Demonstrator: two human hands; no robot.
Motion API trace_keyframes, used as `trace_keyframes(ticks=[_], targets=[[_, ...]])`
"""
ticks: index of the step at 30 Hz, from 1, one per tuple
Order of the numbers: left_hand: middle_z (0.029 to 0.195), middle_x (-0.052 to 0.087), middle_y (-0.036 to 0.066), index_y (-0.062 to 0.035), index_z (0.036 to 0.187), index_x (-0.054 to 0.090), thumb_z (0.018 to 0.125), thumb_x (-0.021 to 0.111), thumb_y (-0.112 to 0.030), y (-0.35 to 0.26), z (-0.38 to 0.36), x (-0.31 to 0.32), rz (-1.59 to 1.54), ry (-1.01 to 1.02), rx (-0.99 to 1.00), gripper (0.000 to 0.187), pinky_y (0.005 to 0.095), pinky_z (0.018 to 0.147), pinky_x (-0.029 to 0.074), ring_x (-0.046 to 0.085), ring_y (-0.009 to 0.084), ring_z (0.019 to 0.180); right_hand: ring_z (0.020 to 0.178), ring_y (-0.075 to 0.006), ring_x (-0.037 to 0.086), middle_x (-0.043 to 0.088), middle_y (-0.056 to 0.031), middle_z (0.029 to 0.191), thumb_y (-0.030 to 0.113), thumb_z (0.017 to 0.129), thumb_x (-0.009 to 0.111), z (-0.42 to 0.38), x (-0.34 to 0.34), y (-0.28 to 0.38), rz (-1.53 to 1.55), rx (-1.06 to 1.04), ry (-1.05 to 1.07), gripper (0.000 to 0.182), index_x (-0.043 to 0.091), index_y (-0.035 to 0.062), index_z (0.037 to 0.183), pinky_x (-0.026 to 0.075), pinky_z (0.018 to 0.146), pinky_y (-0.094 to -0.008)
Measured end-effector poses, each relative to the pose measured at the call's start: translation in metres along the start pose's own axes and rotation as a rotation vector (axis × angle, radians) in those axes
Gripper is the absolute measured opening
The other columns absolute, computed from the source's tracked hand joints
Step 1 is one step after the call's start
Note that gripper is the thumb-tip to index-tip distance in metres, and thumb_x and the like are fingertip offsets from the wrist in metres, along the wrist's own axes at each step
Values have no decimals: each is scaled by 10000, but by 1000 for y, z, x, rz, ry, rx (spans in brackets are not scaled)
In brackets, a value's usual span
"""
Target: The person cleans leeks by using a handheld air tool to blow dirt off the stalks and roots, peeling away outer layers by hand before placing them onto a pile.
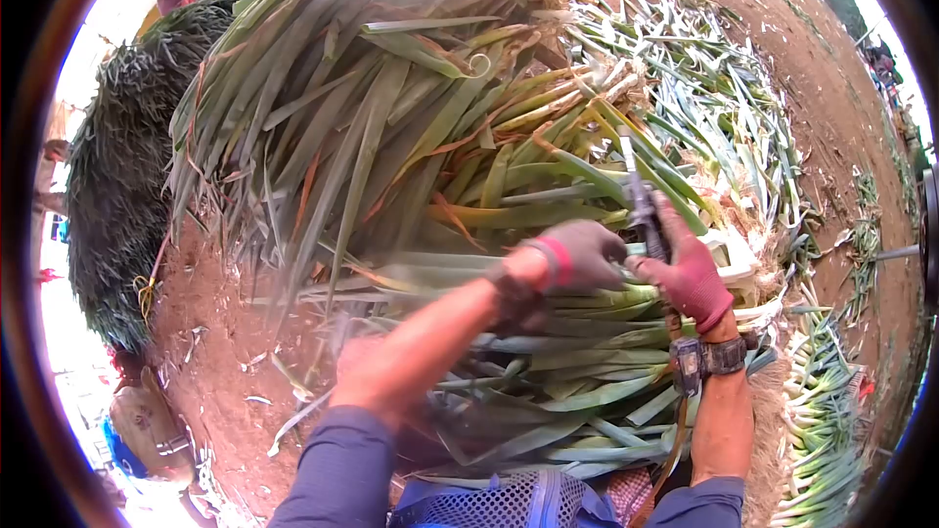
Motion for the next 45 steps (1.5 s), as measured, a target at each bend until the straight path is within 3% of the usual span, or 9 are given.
trace_keyframes(ticks=[4, 7, 13, 16, 17, 23, 32, 41, 45], targets=[[1013, 803, 144, -52, 1151, 793, 882, 739, -328, 61, -43, -101, 85, -367, -244, 390, 385, 869, 580, 765, 249, 932, 1155, -360, 714, 679, -274, 1343, 381, 834, 828, 16, 57, 42, 41, -99, 178, 1029, 317, 0, 1642, 530, 1002, -383], [1182, 773, 144, -152, 1188, 800, 887, 679, -382, 112, -51, -134, 157, -579, -381, 397, 430, 998, 550, 728, 317, 1112, 1183, -421, 697, 674, -312, 1319, 408, 842, 806, 33, 74, 32, 45, 86, 208, 1014, 323, 9, 1640, 522, 1023, -410], [1106, 766, 137, -100, 1139, 771, 890, 672, -353, 102, -16, -137, 530, -734, -299, 368, 464, 911, 559, 723, 343, 1026, 1132, -461, 694, 680, -334, 1270, 401, 843, 793, 46, 55, -11, -134, 225, 42, 995, 331, 9, 1632, 532, 1003, -454], [1116, 740, 112, -115, 1120, 760, 885, 673, -368, 88, 5, -140, 714, -848, -214, 356, 482, 892, 543, 702, 333, 1041, 1148, -458, 690, 688, -329, 1251, 411, 835, 792, 50, 53, -21, -151, 81, 57, 1007, 331, 2, 1632, 525, 1011, -457], [1116, 740, 112, -115, 1120, 760, 885, 673, -368, 89, 12, -142, 710, -847, -213, 356, 482, 892, 543, 702, 333, 1041, 1139, -458, 694, 696, -328, 1233, 413, 834, 791, 50, 56, -16, -160, -42, 85, 1008, 333, -1, 1630, 529, 1005, -457], [1236, 699, 96, -164, 1253, 720, 891, 696, -383, 91, 44, -136, 789, -810, -237, 424, 491, 983, 505, 658, 326, 1156, 1149, -450, 694, 691, -333, 1249, 411, 836, 781, 96, 53, -45, -144, 232, 151, 985, 357, -3, 1622, 537, 996, -436], [1188, 711, 115, -148, 1216, 685, 889, 739, -373, 98, 72, -142, 805, -745, -370, 401, 483, 974, 521, 679, 325, 1141, 1094, -423, 720, 709, -312, 1242, 375, 800, 786, 188, 3, -91, -371, 283, -121, 977, 384, 20, 1617, 552, 988, -435], [1166, 749, 175, -114, 1150, 735, 881, 675, -217, 96, 74, -149, 687, -546, -491, 294, 481, 956, 557, 715, 365, 1122, 1061, -360, 744, 725, -291, 1208, 402, 834, 803, 90, 10, -49, -178, 122, 69, 995, 357, 3, 1629, 566, 945, -406], [1175, 749, 188, -102, 1146, 742, 871, 641, -179, 89, 63, -140, 658, -576, -427, 303, 484, 960, 564, 716, 376, 1121, 1167, -412, 701, 685, -311, 1275, 411, 829, 821, 22, 24, -27, -162, 142, 214, 1036, 313, 44, 1654, 533, 1017, -411]])
Point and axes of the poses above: each hand's wrist, its own z-axis towards the middle knuckle, its own x-axis out of the palm, y = z × x, the point moved 8 cm from there along z, towards the middle knuckle
